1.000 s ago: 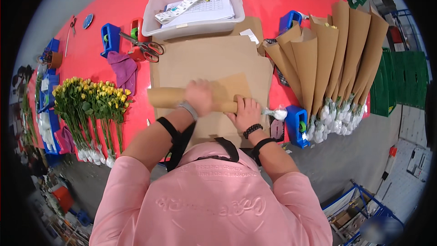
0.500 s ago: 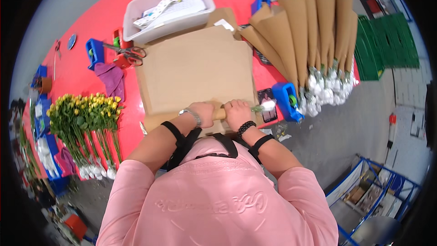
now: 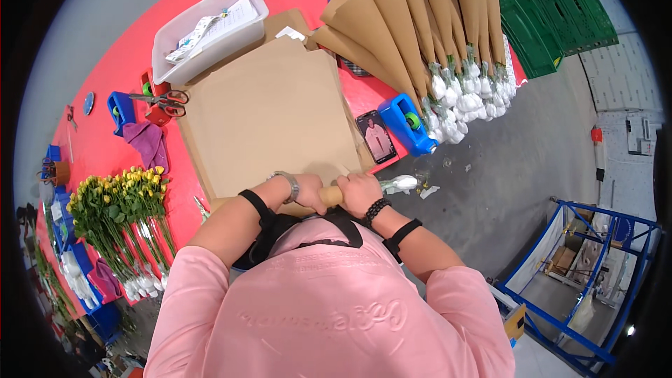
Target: The person assembles small bouquets of yellow roses, trims the stems with scissors, and wraps each bouquet in brown paper. The wrapped bouquets are placed on the table next to previously completed units.
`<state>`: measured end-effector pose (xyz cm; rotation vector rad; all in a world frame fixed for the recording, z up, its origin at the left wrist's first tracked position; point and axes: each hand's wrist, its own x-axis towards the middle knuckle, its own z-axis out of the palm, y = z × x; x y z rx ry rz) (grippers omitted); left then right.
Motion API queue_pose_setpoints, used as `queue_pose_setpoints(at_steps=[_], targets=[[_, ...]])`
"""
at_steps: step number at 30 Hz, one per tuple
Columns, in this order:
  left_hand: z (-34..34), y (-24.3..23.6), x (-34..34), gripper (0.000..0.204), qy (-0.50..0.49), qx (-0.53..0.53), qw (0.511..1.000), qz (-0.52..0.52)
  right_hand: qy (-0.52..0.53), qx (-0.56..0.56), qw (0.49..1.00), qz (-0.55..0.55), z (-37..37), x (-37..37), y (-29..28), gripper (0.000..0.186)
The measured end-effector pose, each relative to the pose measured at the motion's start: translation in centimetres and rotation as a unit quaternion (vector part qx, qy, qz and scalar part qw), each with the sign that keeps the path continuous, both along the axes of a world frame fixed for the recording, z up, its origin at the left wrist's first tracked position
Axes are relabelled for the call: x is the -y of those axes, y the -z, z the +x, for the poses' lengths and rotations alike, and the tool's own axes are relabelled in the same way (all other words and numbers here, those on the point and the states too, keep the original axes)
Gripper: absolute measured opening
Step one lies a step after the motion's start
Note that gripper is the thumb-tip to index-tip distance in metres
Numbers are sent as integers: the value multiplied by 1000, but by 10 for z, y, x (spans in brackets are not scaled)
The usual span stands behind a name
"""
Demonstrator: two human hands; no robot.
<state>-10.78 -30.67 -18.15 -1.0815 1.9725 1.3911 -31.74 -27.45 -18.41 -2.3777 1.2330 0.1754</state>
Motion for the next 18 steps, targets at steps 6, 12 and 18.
queue_pose_setpoints(at_steps=[6,12,18], targets=[[-73,-32,-29,51,-11,35,975,-219,-10,-28,956,291,-62,12,0,35],[-123,-43,-6,52,21,66,997,-37,-13,26,998,64,-121,-1,-18,50],[-187,-67,-15,58,18,116,983,-144,-40,62,994,80,-180,5,-24,49]])
